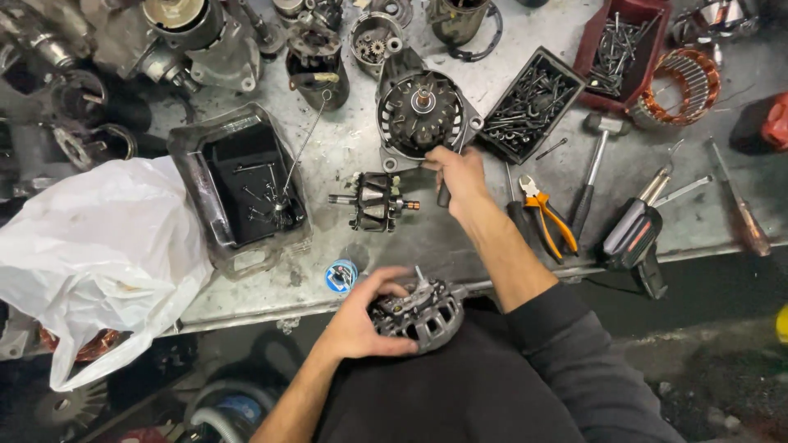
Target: The person uses a heat gun to apply heat to a small motor component while holding it with their left hand. They rotate the component to heat different areas and occasionally use a small tool to adjust or inspect parts of the assembly.
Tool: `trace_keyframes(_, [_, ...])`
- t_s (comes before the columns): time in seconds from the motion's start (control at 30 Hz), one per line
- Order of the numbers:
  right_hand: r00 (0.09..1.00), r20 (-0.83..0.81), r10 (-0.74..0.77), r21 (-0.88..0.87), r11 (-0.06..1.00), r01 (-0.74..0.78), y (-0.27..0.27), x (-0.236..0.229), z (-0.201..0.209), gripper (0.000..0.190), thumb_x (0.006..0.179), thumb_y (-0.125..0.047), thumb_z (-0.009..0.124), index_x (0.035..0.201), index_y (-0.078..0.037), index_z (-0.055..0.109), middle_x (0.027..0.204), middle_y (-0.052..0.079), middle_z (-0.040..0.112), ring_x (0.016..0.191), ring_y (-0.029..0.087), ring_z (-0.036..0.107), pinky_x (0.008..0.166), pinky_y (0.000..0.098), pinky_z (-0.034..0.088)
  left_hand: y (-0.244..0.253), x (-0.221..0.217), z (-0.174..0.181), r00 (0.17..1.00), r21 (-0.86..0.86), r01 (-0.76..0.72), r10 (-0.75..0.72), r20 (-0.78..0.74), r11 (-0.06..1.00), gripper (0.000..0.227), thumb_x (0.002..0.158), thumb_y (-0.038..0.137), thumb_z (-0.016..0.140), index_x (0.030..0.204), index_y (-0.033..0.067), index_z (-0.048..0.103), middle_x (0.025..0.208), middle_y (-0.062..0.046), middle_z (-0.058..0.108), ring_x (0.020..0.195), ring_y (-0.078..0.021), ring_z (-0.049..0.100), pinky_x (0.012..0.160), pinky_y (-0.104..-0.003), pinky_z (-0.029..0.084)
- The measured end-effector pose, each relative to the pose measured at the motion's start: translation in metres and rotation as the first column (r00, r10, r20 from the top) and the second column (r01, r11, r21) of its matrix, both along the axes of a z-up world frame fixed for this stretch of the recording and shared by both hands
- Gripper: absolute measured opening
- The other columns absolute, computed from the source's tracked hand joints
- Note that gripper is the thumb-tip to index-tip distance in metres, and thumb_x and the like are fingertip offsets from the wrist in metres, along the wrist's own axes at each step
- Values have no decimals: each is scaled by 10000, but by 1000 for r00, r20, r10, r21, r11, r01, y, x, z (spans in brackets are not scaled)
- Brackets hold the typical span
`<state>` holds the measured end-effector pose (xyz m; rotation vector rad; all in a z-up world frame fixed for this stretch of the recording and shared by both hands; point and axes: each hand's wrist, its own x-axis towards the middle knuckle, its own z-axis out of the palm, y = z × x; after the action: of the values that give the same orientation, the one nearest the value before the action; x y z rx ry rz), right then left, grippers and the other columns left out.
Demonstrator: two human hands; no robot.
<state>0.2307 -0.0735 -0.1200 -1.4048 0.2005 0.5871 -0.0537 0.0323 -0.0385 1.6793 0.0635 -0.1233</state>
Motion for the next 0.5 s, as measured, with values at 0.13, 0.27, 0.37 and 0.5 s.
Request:
trace_keyframes(0.13, [998,-57,-20,30,999,22,-3,-21,18,210,758,-106,721,919,10,652,829,187,745,536,143,564,429,312,399,11,12,-11,996,-30,-14,11,-83,999,1232,582,226,953,1626,54,322,1015,-25,701,984,-141,649,978,-278,474])
trace_keyframes(0.27, [995,-59,-76,30,997,78,-17,-36,17,207,773,-101,716,929,15,643,816,173,720,534,129,525,455,301,425,13,20,0,982,-36,-24,17,-186,999,1411,595,210,920,1664,41,14,926,-34,721,891,-136,666,961,-267,483])
trace_keyframes(0.37, [989,-102,-105,15,994,107,-28,-41,17,218,773,-96,695,948,9,617,792,143,711,530,122,522,454,296,424,11,22,9,981,90,3,14,-194,996,1439,589,243,914,1643,27,-42,911,-59,756,901,-142,700,979,-265,484])
trace_keyframes(0.5, [986,-74,-150,77,985,156,-55,-39,-1,285,775,-21,694,980,-80,505,737,14,573,546,95,496,474,293,428,7,29,20,936,211,-7,81,-343,977,1436,582,322,886,1623,43,-64,966,-66,764,888,-171,722,884,-287,545])
